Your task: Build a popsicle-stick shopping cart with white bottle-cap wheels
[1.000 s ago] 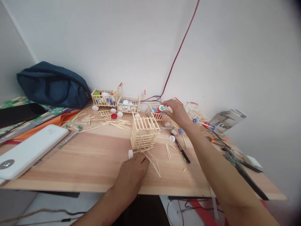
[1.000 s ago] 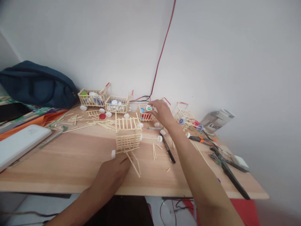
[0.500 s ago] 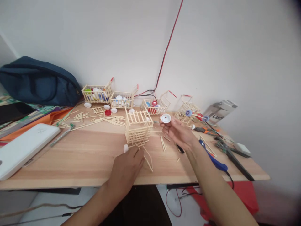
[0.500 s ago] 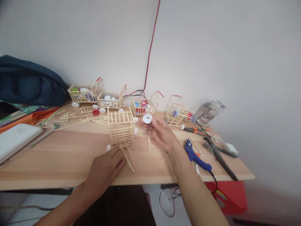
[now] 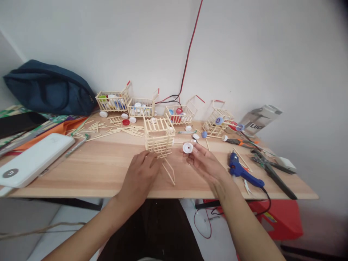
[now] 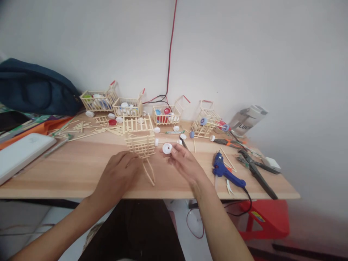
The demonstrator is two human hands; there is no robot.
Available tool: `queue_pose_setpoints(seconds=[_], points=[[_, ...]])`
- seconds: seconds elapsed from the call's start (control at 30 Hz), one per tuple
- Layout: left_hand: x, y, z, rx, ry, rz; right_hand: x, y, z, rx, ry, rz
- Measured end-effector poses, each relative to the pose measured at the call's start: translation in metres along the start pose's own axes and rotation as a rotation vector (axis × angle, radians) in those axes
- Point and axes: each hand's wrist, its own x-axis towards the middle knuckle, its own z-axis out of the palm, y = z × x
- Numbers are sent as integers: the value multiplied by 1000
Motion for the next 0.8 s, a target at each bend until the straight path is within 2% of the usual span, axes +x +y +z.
queue_pose_setpoints(seconds=[0.37, 0.5, 0.6, 0.8], points=[[7, 1, 1, 40, -85, -7, -12, 20, 19, -387, 44, -48], [5, -4, 4, -10, -36, -14, -16, 21, 19, -439, 56, -60], [3, -7, 3, -94, 50, -36, -17, 20, 16, -451, 66, -71], [2, -4, -13, -223, 126, -85, -20, 20, 12, -426, 120, -75]])
